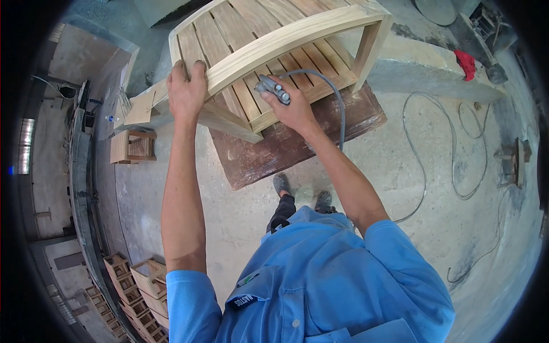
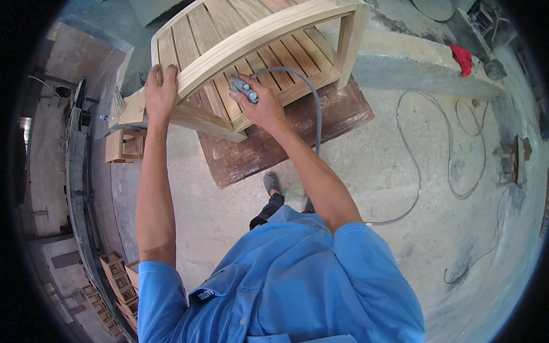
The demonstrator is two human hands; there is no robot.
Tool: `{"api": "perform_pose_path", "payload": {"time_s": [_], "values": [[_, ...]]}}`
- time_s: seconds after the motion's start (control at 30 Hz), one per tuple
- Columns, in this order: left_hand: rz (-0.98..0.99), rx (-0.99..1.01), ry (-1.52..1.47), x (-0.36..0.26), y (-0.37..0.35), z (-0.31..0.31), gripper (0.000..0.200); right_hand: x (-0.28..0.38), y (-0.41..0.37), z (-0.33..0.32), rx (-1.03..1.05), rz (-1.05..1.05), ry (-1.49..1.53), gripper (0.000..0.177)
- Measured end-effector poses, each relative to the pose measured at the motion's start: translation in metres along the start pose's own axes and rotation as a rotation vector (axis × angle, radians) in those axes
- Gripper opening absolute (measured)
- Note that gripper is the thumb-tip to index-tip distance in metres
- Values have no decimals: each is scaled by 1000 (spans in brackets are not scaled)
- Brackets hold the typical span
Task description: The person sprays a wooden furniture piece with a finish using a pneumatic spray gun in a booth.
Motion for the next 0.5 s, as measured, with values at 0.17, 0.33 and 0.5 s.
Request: {"api": "perform_pose_path", "payload": {"time_s": [0.17,0.33,0.5], "values": [[10,-8,4,-2,0,-1,75,-10,5,-59,-153,14,-124,49],[32,-1,-15,0,2,0,74,-1,-7,-132,-336,-6,-243,48],[67,-7,-17,4,7,1,73,21,-27,-168,-455,64,-353,47]]}}
Point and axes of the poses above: each hand's wrist, its own y-axis towards the middle knuckle, its own z-axis out of the palm, x = y × z, the point moved 5 cm from there along y, towards the middle knuckle, and after that the axes turned 5 degrees about x, right-handed, at the moved point
